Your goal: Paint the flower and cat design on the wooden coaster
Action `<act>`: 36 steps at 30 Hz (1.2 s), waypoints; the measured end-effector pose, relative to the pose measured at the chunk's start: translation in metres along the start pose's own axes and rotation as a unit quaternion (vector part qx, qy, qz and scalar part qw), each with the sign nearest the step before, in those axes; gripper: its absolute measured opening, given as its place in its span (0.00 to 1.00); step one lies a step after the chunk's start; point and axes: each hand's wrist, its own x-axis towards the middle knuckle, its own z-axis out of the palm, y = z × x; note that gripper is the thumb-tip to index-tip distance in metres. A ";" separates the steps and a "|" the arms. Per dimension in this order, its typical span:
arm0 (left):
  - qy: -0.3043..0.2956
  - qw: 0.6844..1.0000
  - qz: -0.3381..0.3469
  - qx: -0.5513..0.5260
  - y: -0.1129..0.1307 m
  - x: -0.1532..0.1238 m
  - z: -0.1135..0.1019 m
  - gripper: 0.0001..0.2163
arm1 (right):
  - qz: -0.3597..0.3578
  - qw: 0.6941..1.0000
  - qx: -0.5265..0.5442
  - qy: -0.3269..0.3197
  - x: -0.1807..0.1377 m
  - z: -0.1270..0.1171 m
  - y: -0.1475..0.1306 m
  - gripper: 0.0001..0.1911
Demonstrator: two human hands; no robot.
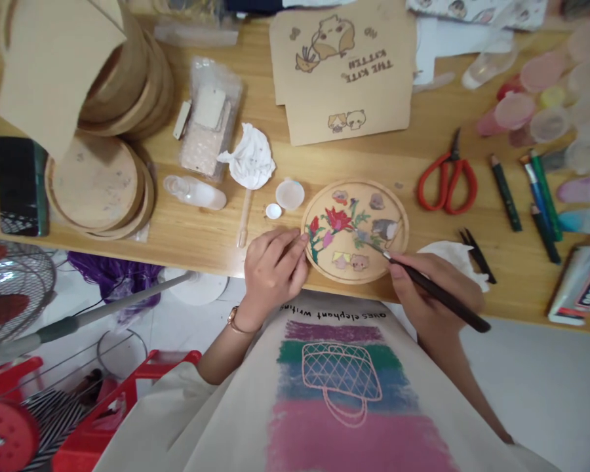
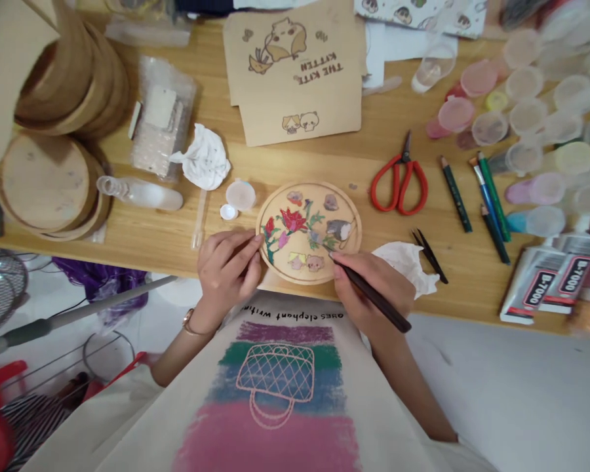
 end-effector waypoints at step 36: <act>-0.005 1.000 0.002 0.011 0.000 0.001 0.000 0.20 | 0.046 0.994 -0.013 0.094 0.007 -0.005 0.017 0.09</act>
